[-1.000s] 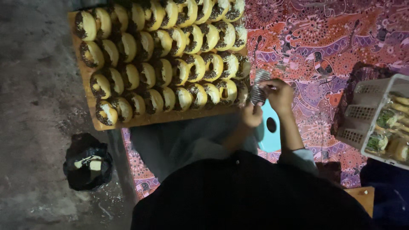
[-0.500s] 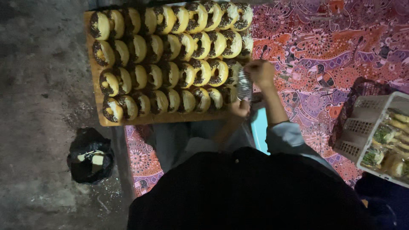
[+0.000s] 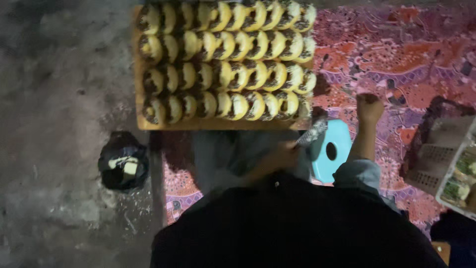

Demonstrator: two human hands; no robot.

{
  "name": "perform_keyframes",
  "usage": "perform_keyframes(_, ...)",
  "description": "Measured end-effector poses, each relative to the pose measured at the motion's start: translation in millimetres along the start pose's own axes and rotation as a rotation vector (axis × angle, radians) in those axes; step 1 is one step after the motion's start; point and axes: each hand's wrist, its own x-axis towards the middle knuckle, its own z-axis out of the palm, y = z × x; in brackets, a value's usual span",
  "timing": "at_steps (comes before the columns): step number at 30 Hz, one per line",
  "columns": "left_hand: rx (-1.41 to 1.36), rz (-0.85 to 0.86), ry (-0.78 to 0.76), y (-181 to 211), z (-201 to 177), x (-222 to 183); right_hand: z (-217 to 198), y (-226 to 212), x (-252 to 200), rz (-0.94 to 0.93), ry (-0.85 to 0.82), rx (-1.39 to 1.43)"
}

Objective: The person grates a block of cheese over a tray of donuts using a handheld grater. They repeatedly move the grater across the donuts to distribute the cheese, occasionally pausing to retrieve more cheese from a black bag.

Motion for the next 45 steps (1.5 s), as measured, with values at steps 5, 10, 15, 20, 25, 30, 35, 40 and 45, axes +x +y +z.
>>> perform_keyframes(5, 0.114, -0.354, 0.642, -24.5, -110.2, -131.0, 28.4, -88.3, -46.8, 0.113, 0.077, 0.129)
perform_keyframes(10, 0.459, -0.869, 1.387, -83.7, -229.0, -291.6, 40.4, -245.1, -104.8, -0.433, 0.116, 0.364)
perform_keyframes(15, 0.128, -0.568, 2.49, -113.6, -303.7, -383.5, 93.9, -402.5, -189.9, -0.559, -0.677, 0.907)
perform_keyframes(20, 0.059, -0.767, 2.292, -97.9, -323.1, -382.9, 178.4, -538.3, -312.4, -1.003, -1.044, 0.76)
perform_keyframes(25, 0.098, -0.601, 2.012, -106.6, -349.0, -325.0, 262.7, -629.5, -383.6, -1.082, -0.833, 0.518)
perform_keyframes(30, -0.031, -0.633, 1.949, -105.9, -377.9, -329.9, 287.2, -663.9, -360.1, -1.067, -0.844, 0.643)
perform_keyframes(35, -0.122, -0.575, 1.863, -80.1, -380.5, -336.0, 257.0, -674.6, -358.1, -1.262, -0.58, 0.631)
perform_keyframes(40, -0.113, -0.557, 1.884, -67.0, -372.8, -336.1, 263.6, -627.4, -396.2, -1.295, -0.992, 0.884)
perform_keyframes(45, -0.212, -0.563, 1.862, -66.4, -364.3, -333.7, 353.6, -614.5, -430.0, -1.038, -1.389, 0.347)
